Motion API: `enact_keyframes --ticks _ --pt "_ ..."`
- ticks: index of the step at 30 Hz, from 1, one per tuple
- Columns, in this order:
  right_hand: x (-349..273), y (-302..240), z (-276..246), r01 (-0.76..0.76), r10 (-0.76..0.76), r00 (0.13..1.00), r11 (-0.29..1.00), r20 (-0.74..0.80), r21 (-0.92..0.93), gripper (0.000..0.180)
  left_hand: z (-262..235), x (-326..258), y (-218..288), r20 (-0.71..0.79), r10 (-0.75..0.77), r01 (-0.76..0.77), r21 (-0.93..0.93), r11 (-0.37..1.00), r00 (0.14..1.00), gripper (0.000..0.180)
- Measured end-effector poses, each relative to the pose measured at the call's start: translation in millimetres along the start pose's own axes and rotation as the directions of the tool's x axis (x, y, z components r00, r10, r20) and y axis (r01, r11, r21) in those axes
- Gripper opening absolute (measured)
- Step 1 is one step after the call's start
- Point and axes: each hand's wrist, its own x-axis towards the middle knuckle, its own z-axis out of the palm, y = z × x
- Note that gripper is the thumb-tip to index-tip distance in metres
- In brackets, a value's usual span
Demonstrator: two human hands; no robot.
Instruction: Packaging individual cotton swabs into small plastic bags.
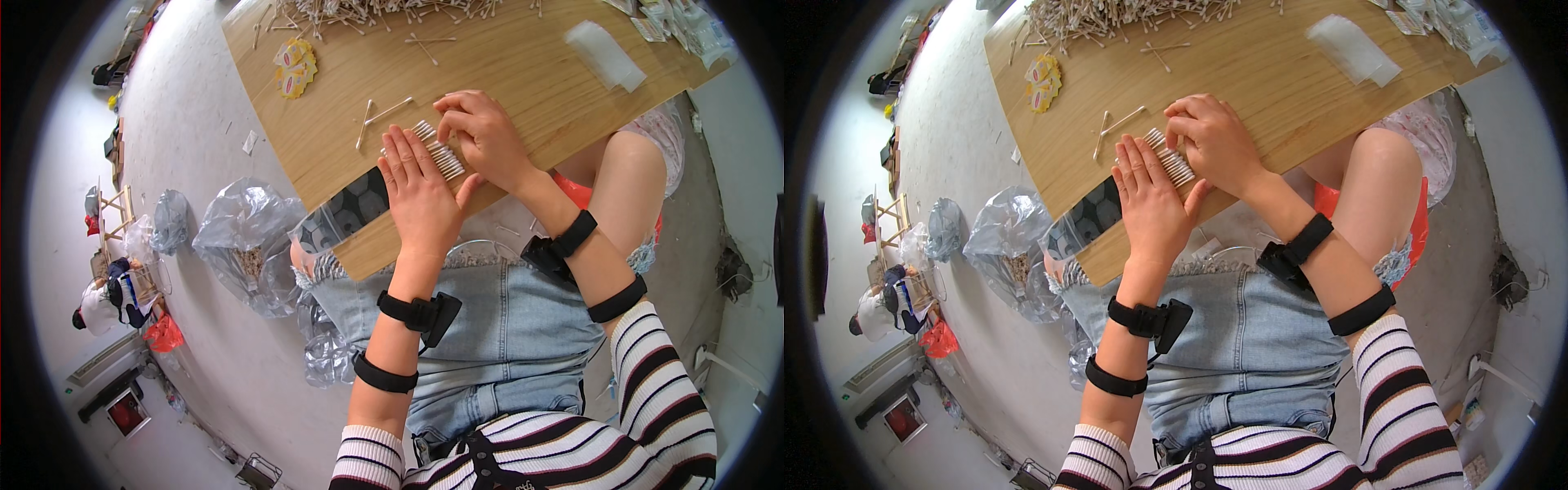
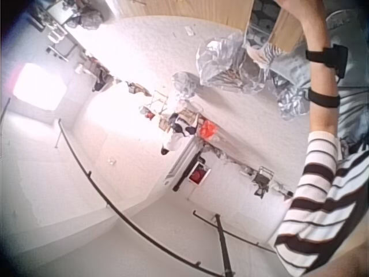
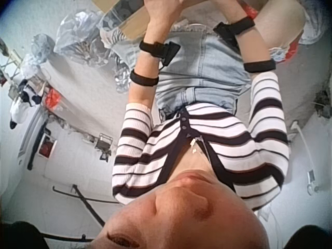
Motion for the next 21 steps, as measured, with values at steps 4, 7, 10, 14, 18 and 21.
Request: enact_keyframes --ticks 4,7,10,14,18,21 --pt "0.5 -0.5 -0.2 0.013 -0.013 1.0 1.0 0.019 -0.011 0.01 -0.5 0.0 0.0 -0.003 0.003 -0.003 0.001 1.0 1.0 0.103" --pt "0.7 -1.7 2.3 -0.022 0.023 0.999 1.0 -0.035 0.016 0.009 -0.6 -0.2 0.3 0.002 0.008 -0.008 0.004 1.0 1.0 0.102" --pt "0.9 -1.2 3.0 -0.03 0.031 0.999 0.999 -0.044 0.016 0.009 -0.1 -0.9 0.4 0.002 0.019 -0.019 -0.008 1.0 1.0 0.101" --pt "0.8 -1.3 3.4 -0.035 0.036 0.999 0.999 -0.041 0.008 0.009 0.6 -2.1 0.4 0.009 0.029 -0.029 -0.002 1.0 1.0 0.1" --pt "0.6 -0.4 3.6 -0.032 0.032 0.998 0.999 -0.05 -0.001 0.008 0.9 -2.1 1.0 0.004 0.03 -0.03 -0.014 0.999 1.0 0.099" --pt "0.7 -1.0 2.6 -0.022 0.023 0.999 1.0 -0.04 0.008 0.007 1.3 -2.3 0.7 0.002 0.028 -0.028 -0.02 0.999 1.0 0.099"
